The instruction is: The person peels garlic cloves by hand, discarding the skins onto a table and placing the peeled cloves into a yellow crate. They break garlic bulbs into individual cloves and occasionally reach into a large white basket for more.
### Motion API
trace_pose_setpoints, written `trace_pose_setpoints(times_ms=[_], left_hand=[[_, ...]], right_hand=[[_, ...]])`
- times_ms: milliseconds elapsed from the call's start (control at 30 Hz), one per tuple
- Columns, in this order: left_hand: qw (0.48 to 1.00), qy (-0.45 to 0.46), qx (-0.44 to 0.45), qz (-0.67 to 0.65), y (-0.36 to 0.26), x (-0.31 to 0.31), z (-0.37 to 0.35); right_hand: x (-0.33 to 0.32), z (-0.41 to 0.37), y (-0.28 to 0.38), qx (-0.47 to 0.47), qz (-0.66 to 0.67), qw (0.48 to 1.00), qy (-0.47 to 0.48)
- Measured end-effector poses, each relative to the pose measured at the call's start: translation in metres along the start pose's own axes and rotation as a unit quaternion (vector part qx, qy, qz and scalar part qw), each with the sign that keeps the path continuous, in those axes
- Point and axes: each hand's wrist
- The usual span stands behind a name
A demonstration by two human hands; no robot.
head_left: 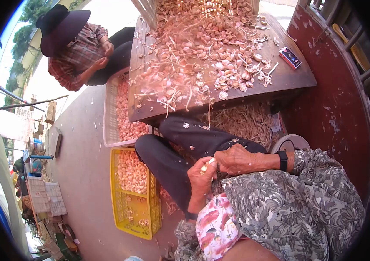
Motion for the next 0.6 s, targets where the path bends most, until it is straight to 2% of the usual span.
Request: trace_pose_setpoints(times_ms=[33,100,133,200,233,267,333,400,467,500,533,600], left_hand=[[1.000,0.000,0.000,0.000,-0.001,0.001,0.000],[0.999,0.004,0.003,-0.049,-0.004,0.001,-0.001],[0.999,0.003,0.001,-0.050,-0.004,0.000,-0.001],[0.983,0.044,0.011,-0.177,-0.002,-0.002,0.002],[0.982,0.048,0.009,-0.183,-0.003,-0.003,0.002],[0.982,0.042,0.005,-0.184,-0.005,-0.004,0.002],[0.964,0.054,0.019,-0.260,-0.011,-0.007,0.003],[0.959,0.063,0.017,-0.276,-0.008,-0.015,0.004],[0.933,0.095,-0.002,-0.347,-0.007,-0.022,0.007],[0.913,0.126,0.002,-0.388,-0.001,-0.029,0.010],[0.914,0.119,0.005,-0.388,-0.001,-0.030,0.010],[0.876,0.116,0.000,-0.467,-0.002,-0.030,0.014]], right_hand=[[0.003,0.001,-0.001,0.000,0.000,1.000,0.000],[0.012,0.003,-0.002,0.094,0.068,0.993,-0.016],[0.015,0.002,-0.004,0.095,0.069,0.993,-0.014],[0.021,0.000,-0.006,-0.005,0.073,0.997,-0.022],[0.007,0.006,0.007,0.055,0.178,0.982,-0.030],[0.005,0.007,0.007,0.101,0.189,0.976,0.034],[0.004,0.010,0.002,0.083,0.108,0.982,0.134],[0.005,0.012,-0.002,0.067,0.078,0.986,0.134],[0.003,0.014,-0.005,0.049,0.047,0.988,0.137],[-0.001,0.015,-0.005,0.052,0.030,0.996,0.071],[-0.005,0.016,-0.005,0.054,0.014,0.998,0.004],[-0.013,0.019,-0.006,0.033,0.008,0.997,-0.069]])
Point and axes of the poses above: each hand's wrist, its own z-axis towards the middle knuckle, its own x-axis out of the palm, y = z × x, and after that the axes turned 4 degrees about -x, right-handed
